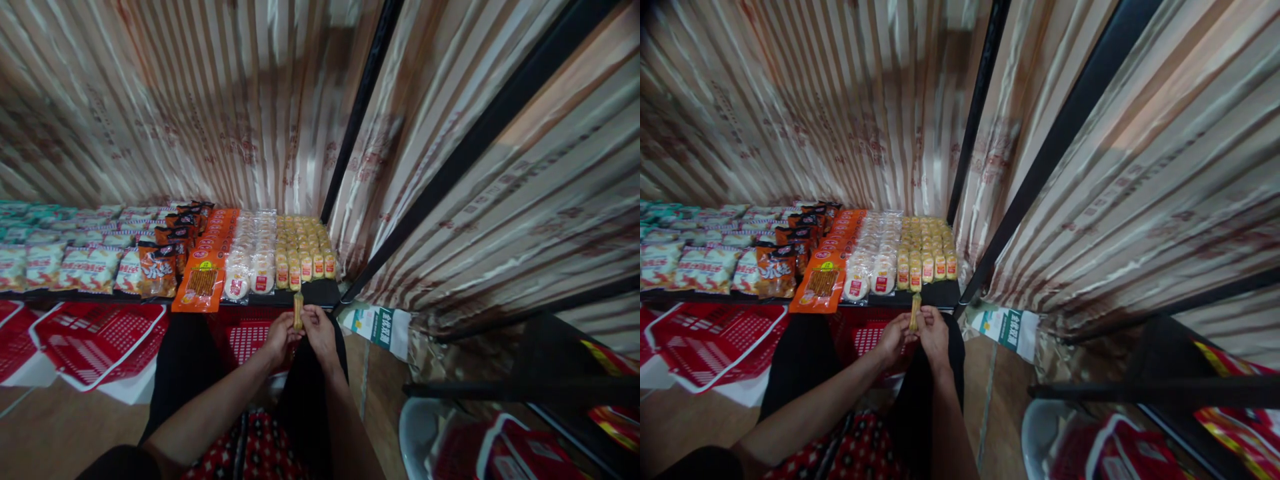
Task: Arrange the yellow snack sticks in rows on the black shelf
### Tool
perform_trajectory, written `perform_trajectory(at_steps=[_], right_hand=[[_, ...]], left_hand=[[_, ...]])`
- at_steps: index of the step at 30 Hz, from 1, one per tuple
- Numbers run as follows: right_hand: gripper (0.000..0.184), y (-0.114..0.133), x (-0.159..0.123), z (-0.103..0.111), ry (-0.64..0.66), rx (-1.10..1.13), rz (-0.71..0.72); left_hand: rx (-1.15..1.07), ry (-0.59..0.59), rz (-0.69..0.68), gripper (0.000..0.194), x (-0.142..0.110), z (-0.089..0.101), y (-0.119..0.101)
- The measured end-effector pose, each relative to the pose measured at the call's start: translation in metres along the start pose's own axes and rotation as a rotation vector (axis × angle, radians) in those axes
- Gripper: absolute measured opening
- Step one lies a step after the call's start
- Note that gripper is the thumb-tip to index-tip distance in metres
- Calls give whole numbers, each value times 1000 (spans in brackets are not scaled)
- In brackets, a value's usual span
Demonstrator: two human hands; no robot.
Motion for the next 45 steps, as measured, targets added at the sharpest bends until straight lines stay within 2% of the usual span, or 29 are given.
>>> perform_trajectory(at_steps=[7, 12, 16, 23, 28, 38, 45], right_hand=[[28, 5, 8, 7, -4, 44, 25], [24, 3, 15, 16, -78, 59, 86], [25, 3, 14, 20, -103, 5, 136], [29, 2, 13, 19, -87, -22, 120], [26, 4, 15, 18, -109, -122, 143], [31, 7, 16, 24, -265, -421, 185], [30, 11, 20, 24, -284, -444, 194]], left_hand=[[50, 23, -30, 15, 6, -13, -9], [112, 10, -113, 18, 12, -16, -14], [194, -47, -186, 21, 16, -12, -17], [265, -150, -214, 15, 19, -14, -21], [318, -144, -265, 15, 23, -16, -21], [501, -116, -367, 7, 24, -29, -33], [595, -87, -396, 13, 30, -33, -35]])
Point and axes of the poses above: each hand's wrist, its own x-axis towards the middle knuckle, its own z-axis out of the back of the hand, y = z × x, the point moved 7 cm from there along x, towards the middle knuckle, and after that the axes turned 11 degrees about -z, right-handed, at the moved point
